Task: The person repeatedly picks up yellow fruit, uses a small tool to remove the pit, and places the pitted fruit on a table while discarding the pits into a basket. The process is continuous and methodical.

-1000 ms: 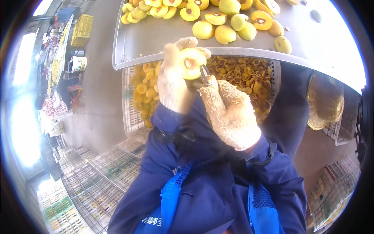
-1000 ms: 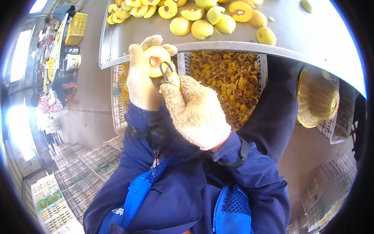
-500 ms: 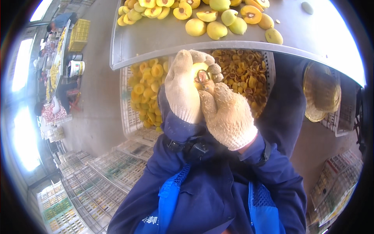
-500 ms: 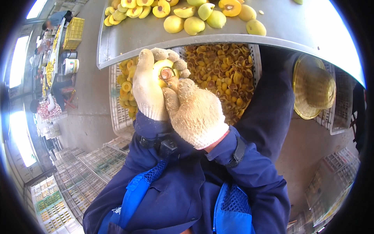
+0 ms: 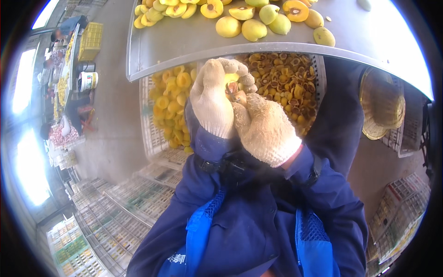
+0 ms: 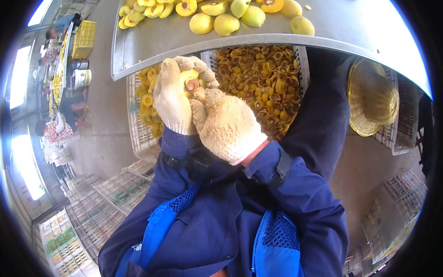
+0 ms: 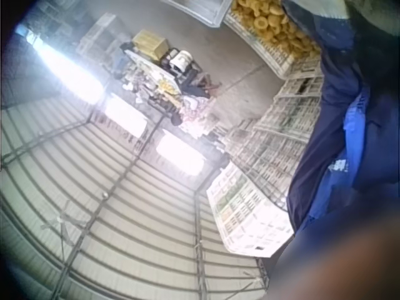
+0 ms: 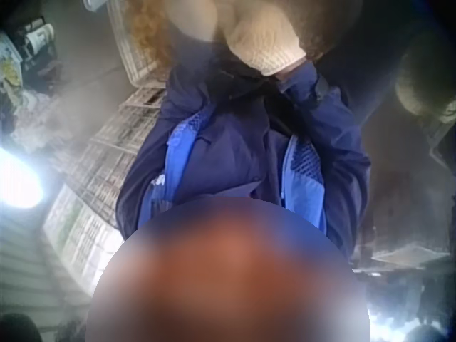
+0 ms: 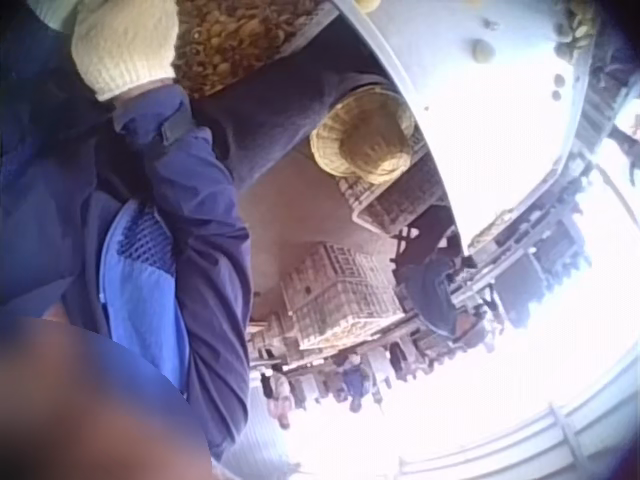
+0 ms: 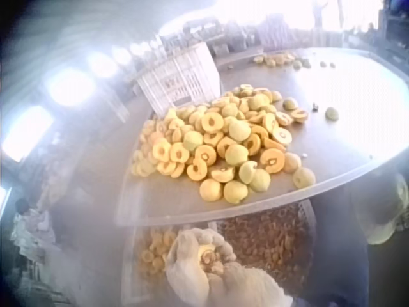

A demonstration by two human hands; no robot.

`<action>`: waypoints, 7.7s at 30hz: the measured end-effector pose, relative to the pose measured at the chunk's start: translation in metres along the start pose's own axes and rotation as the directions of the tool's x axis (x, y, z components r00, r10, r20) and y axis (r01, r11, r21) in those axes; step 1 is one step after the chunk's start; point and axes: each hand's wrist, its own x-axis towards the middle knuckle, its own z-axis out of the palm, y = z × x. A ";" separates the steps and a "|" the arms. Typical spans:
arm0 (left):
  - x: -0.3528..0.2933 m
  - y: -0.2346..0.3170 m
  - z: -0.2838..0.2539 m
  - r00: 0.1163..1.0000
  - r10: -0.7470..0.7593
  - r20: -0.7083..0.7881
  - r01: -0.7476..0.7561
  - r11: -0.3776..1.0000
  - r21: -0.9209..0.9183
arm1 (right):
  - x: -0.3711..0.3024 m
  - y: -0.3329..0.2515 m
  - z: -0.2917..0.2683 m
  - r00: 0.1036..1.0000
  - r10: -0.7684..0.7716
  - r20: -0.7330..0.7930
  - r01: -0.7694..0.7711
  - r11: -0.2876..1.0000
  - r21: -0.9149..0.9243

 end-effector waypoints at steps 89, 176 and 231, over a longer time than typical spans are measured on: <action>0.033 -0.003 0.005 0.892 0.115 0.437 -0.305 0.867 0.394 | 0.008 0.014 -0.036 0.928 0.316 0.200 -0.369 0.861 0.351; 0.233 0.003 -0.022 0.737 0.120 0.666 -0.635 -0.218 0.741 | -0.023 0.067 -0.047 0.616 0.621 0.485 -0.730 0.218 0.648; 0.021 -0.006 0.018 0.972 -0.232 0.035 0.232 0.923 -0.307 | 0.012 0.012 -0.004 0.985 0.047 -0.168 -0.045 0.999 0.015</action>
